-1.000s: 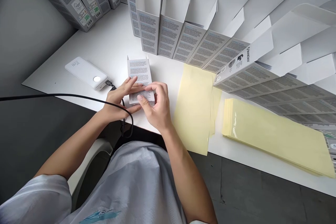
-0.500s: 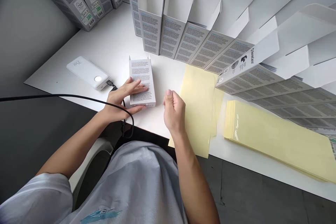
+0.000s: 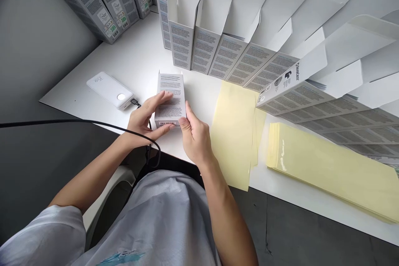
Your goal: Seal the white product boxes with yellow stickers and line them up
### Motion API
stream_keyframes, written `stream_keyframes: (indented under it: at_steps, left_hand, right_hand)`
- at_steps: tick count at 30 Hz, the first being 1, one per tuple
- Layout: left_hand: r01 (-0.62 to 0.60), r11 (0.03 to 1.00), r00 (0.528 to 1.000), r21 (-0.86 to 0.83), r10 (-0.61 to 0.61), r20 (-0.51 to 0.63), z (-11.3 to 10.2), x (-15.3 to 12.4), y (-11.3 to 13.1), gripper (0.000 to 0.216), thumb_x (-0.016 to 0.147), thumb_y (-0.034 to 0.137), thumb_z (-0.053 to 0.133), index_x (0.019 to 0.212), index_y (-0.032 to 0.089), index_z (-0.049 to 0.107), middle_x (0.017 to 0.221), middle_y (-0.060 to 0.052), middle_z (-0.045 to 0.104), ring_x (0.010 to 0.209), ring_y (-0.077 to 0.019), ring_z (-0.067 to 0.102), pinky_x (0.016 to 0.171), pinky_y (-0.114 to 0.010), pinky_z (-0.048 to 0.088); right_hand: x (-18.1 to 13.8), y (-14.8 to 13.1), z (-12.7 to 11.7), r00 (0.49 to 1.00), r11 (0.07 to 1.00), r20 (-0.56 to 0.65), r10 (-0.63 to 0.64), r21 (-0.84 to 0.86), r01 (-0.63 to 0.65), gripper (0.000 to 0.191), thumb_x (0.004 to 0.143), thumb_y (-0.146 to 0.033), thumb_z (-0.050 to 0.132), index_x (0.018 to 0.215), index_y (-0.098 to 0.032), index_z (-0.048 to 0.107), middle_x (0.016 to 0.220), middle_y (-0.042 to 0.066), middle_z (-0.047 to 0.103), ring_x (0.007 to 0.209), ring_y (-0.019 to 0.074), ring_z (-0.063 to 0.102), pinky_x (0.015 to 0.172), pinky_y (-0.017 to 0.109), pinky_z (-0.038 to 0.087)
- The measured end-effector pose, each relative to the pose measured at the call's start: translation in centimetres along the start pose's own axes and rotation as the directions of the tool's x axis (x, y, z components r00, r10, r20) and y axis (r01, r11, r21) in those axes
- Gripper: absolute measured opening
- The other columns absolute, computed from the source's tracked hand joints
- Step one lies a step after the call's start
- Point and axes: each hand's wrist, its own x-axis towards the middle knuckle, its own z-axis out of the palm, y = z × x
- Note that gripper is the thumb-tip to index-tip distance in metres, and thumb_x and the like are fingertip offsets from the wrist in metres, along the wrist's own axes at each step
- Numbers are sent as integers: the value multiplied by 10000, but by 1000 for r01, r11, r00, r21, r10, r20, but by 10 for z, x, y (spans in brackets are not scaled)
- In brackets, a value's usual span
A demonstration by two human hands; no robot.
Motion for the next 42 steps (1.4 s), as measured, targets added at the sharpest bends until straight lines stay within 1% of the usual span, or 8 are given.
stream_keyframes:
  at_steps: [5, 14, 22, 26, 30, 34, 39, 42]
  left_hand:
    - [8, 1000, 981, 23, -3, -194, -5, 13, 13, 804, 804, 357, 708, 1515, 265, 345, 1510, -89, 375, 1461, -202, 383, 1271, -359, 371]
    - [-67, 992, 970, 105, 89, -227, -8, 16, 33, 869, 806, 324, 691, 1551, 179, 268, 1525, -152, 327, 1476, -235, 351, 1280, -372, 336]
    - [-256, 960, 935, 112, 276, -222, -3, 11, 35, 815, 799, 324, 657, 1535, 236, 318, 1527, -86, 345, 1486, -244, 331, 1292, -439, 296]
    - [16, 893, 869, -450, -236, -436, 16, 11, 43, 695, 839, 418, 633, 1481, 313, 389, 1588, -44, 213, 1522, -221, 256, 1267, -340, 375]
    - [259, 507, 668, -822, -709, -227, 17, 25, 48, 852, 681, 428, 808, 1415, 254, 410, 1550, -100, 297, 1425, -235, 430, 1125, -292, 518]
    - [401, 311, 667, -862, -744, 42, -5, 37, 42, 877, 548, 360, 888, 1299, 127, 499, 1350, -170, 529, 1236, -230, 595, 1010, -274, 575]
    - [557, 397, 747, -729, -623, 231, -39, 46, 15, 655, 584, 270, 862, 1161, 114, 596, 1201, -145, 628, 1106, -224, 657, 915, -300, 604]
    - [544, 485, 764, -685, -623, 166, -60, 63, -24, 634, 604, 319, 851, 1149, 112, 602, 1167, -143, 640, 1058, -222, 670, 883, -303, 602]
  right_hand:
    - [-1, -37, -5, 992, 1000, -126, 1, 27, 2, 597, 1015, -493, 386, 1449, -94, 483, 1349, 112, 614, 1274, 266, 579, 1013, 393, 523]
    - [-3, -57, -9, 980, 989, -161, -116, -108, 100, 606, 977, -441, 479, 1415, -24, 499, 1114, 133, 731, 1003, 255, 715, 847, 374, 588]
    - [-12, -49, 4, 987, 816, -156, -48, 563, 128, 522, 922, -326, 634, 1397, -141, 519, 1349, 115, 620, 1209, 250, 628, 1032, 378, 535]
    - [-17, -31, 22, 966, 850, -253, -58, 495, 180, 562, 914, -264, 641, 1440, -172, 466, 1408, 133, 566, 1261, 272, 589, 1046, 434, 529]
    - [-23, -3, 34, 910, 929, -336, -244, 189, 319, 619, 911, -183, 611, 1491, -223, 400, 1498, 130, 469, 1353, 294, 500, 1076, 495, 499]
    - [-23, 13, 33, 872, 919, -353, -339, 76, 388, 679, 879, -117, 625, 1495, -267, 383, 1519, 112, 445, 1375, 296, 474, 1080, 508, 493]
    - [-14, 0, 20, 852, 891, -259, -455, -120, 439, 721, 875, -95, 616, 1526, -234, 339, 1494, 137, 473, 1346, 280, 510, 1068, 449, 513]
    - [-10, -9, 1, 838, 868, -240, -490, -224, 444, 675, 879, -94, 593, 1503, -229, 375, 1538, 149, 407, 1396, 304, 445, 1077, 467, 503]
